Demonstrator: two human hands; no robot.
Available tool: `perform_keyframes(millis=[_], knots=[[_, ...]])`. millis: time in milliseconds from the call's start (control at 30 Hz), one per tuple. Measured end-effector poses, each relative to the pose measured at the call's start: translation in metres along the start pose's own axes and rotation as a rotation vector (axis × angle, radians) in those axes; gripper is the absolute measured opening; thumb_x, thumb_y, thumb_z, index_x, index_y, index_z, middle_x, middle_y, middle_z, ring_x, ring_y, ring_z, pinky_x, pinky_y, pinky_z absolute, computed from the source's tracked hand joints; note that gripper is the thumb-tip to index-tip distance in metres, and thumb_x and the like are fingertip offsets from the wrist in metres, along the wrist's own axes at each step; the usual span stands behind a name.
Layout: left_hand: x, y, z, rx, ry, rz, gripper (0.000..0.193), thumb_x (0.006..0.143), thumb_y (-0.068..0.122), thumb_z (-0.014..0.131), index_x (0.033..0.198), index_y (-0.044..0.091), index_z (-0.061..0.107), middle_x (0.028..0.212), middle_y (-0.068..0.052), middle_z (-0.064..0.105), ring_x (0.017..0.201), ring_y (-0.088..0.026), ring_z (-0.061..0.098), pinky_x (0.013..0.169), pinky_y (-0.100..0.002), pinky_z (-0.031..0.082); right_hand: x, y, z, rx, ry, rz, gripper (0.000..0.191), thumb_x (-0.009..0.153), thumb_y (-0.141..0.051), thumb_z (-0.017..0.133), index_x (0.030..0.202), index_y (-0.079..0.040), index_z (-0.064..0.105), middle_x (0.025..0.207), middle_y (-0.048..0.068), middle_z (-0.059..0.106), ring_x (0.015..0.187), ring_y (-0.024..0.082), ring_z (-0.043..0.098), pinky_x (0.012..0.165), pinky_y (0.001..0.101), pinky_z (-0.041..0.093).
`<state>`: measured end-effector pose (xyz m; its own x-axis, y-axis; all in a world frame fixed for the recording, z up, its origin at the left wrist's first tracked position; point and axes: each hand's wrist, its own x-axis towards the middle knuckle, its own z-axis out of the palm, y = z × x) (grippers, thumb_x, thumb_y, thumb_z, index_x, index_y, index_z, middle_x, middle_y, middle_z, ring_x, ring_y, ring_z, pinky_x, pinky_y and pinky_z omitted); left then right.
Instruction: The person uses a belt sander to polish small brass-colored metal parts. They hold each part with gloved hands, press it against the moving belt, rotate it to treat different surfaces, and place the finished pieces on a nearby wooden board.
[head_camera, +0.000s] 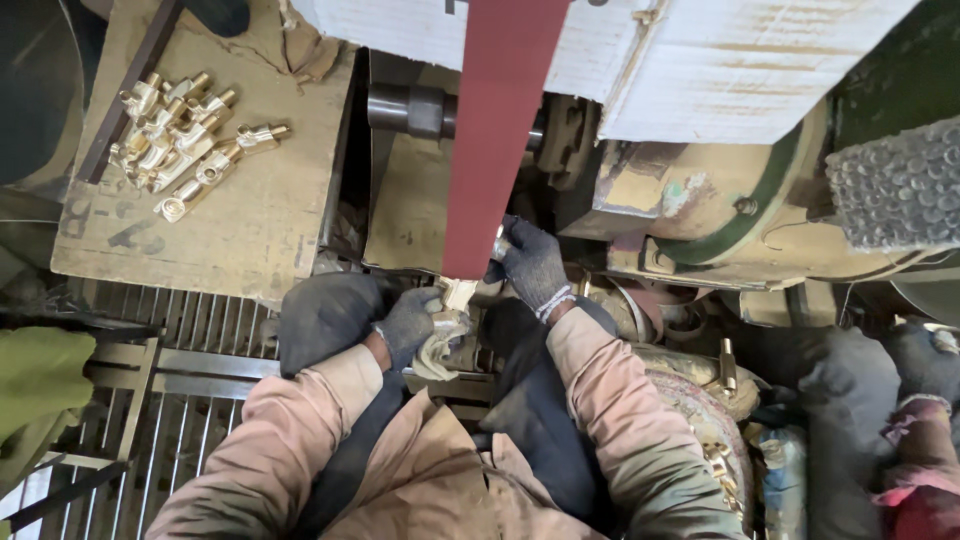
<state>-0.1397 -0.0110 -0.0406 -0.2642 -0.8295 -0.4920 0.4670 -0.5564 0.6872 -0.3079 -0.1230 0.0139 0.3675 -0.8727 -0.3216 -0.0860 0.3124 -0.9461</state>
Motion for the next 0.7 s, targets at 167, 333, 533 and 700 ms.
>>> perform_keyframes(millis=[167, 333, 533, 700], knots=[[-0.003, 0.012, 0.001, -0.091, -0.067, 0.023, 0.025, 0.090, 0.003, 0.072, 0.113, -0.004, 0.067, 0.095, -0.013, 0.073, 0.083, -0.022, 0.074, 0.066, -0.031, 0.061, 0.011, -0.004, 0.007, 0.035, 0.035, 0.118, 0.025, 0.097, -0.011, 0.066, 0.115, 0.006, 0.068, 0.080, 0.011, 0.072, 0.057, 0.018, 0.069, 0.049, 0.0320, 0.059], [-0.006, 0.020, -0.001, -0.081, -0.051, -0.015, 0.023, 0.090, 0.005, 0.072, 0.110, -0.006, 0.068, 0.094, -0.012, 0.072, 0.082, -0.021, 0.074, 0.065, -0.031, 0.061, 0.013, -0.015, 0.017, 0.106, 0.078, 0.222, 0.026, 0.097, -0.015, 0.066, 0.109, 0.008, 0.071, 0.075, 0.013, 0.071, 0.052, 0.021, 0.066, 0.047, 0.0331, 0.056], [-0.005, 0.018, -0.005, -0.142, -0.143, 0.086, 0.017, 0.095, 0.005, 0.068, 0.109, -0.005, 0.069, 0.096, -0.013, 0.072, 0.084, -0.021, 0.073, 0.074, -0.033, 0.061, 0.011, -0.012, 0.023, 0.209, 0.136, 0.377, 0.019, 0.096, -0.015, 0.068, 0.097, 0.004, 0.071, 0.075, 0.014, 0.069, 0.055, 0.023, 0.066, 0.046, 0.0365, 0.055], [-0.009, 0.020, -0.005, -0.294, -0.104, -0.032, 0.021, 0.097, 0.011, 0.064, 0.112, -0.003, 0.068, 0.099, -0.013, 0.074, 0.085, -0.022, 0.073, 0.077, -0.035, 0.061, 0.007, -0.003, 0.019, 0.375, 0.016, 0.458, 0.012, 0.090, -0.011, 0.060, 0.094, -0.002, 0.067, 0.074, 0.012, 0.069, 0.055, 0.022, 0.065, 0.045, 0.0356, 0.053]])
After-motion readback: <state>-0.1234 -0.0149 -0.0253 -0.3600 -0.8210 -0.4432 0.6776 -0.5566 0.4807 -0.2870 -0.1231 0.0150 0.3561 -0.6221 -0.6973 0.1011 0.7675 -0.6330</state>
